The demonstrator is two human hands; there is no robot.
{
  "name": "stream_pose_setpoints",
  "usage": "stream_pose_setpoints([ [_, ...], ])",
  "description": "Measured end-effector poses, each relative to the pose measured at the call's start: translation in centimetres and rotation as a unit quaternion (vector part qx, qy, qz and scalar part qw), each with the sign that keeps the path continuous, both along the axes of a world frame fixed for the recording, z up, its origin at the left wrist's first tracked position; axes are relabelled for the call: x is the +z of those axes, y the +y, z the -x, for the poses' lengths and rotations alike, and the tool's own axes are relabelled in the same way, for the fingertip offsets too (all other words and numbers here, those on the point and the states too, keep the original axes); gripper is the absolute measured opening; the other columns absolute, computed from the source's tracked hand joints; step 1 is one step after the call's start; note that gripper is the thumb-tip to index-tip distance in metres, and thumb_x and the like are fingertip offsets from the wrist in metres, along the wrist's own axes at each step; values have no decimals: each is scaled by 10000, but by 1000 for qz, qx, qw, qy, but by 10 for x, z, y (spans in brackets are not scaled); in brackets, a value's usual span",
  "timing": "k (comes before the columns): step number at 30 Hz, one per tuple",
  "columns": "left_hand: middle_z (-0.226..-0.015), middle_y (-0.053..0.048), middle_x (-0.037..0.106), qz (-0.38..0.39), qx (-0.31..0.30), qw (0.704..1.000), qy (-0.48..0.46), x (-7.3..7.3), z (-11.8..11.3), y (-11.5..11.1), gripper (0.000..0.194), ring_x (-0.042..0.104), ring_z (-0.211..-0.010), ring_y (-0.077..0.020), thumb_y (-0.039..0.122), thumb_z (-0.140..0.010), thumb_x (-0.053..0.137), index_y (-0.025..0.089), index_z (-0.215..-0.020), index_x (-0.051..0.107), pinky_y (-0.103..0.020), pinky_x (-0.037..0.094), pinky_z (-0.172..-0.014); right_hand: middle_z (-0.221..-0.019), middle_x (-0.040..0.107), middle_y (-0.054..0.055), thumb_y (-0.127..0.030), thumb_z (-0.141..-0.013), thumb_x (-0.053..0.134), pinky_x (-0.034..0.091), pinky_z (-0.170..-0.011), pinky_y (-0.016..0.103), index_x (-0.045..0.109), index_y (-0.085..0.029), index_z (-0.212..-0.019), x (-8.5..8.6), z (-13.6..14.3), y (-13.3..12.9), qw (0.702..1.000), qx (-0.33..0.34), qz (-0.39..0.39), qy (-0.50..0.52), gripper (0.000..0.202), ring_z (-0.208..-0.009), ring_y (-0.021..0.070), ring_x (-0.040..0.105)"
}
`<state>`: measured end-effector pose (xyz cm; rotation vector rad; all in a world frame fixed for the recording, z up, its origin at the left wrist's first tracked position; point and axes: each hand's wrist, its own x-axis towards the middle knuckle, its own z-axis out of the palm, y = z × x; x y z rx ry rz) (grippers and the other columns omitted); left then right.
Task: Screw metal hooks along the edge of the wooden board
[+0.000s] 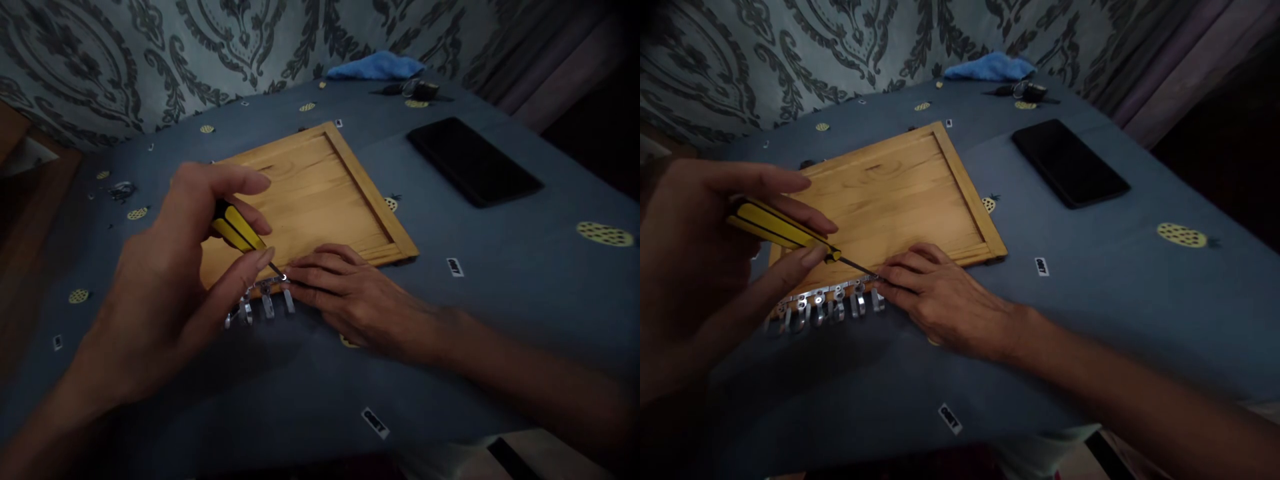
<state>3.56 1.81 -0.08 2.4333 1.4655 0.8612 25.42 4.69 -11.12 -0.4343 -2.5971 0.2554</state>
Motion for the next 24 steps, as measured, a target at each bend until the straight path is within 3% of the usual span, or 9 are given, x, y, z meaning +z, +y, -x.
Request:
stream_pose_setpoints([
  [4, -1080, 6, 655, -62, 12, 997, 50, -3, 1, 1, 282, 659, -985, -224, 348, -900, 645, 292, -1164, 563, -345, 553, -738, -1329, 660, 107, -118, -967, 442, 420, -1073, 471, 629, -94, -1275, 1, -1, 0, 1000, 4, -3, 4, 361, -1210, 262, 574],
  [7, -1086, 24, 667, -84, 19, 994, 63, -2, 1, 0, 217, 665, -974, -204, 292, -911, 634, 283, -1121, 580, -327, 544, -759, -1324, 664, 107, -114, -963, 438, 424, -1073, 464, 634, -107, -1272, 0, -1, 1, 1000, 0, -3, 1, 367, -1205, 256, 580],
  [14, -1076, 30, 653, -14, 22, 1000, 8, 5, -1, -3, 315, 655, -1074, -199, 208, -892, 617, 329, -1179, 569, -324, 566, -828, -1306, 671, 114, -124, -974, 423, 431, -1062, 476, 633, -106, -1269, -2, 0, 1, 1000, 2, -5, 6, 363, -1208, 247, 569],
  [17, -1126, 13, 667, -67, 27, 995, 63, 1, -2, -1, 268, 651, -1095, -228, 307, -921, 605, 295, -1188, 585, -326, 578, -795, -1320, 661, 119, -118, -966, 436, 419, -1075, 480, 631, -99, -1272, -2, -1, 0, 1000, 3, 0, 1, 364, -1222, 252, 560],
  [20, -1201, 5, 666, -88, 43, 987, 129, -2, -1, 0, 280, 662, -1063, -222, 334, -941, 596, 263, -1213, 589, -333, 574, -868, -1327, 658, 119, -123, -975, 432, 417, -1074, 489, 624, -120, -1287, -2, -1, 0, 1000, -2, 5, 0, 367, -1232, 247, 558],
  [24, -1174, 8, 650, -43, 15, 998, 45, 0, 1, -1, 329, 666, -1030, -222, 242, -891, 648, 290, -1212, 591, -341, 582, -850, -1318, 664, 108, -134, -994, 412, 430, -1059, 478, 617, -116, -1298, -2, -1, 1, 1000, 5, 4, 6, 367, -1215, 243, 568],
])
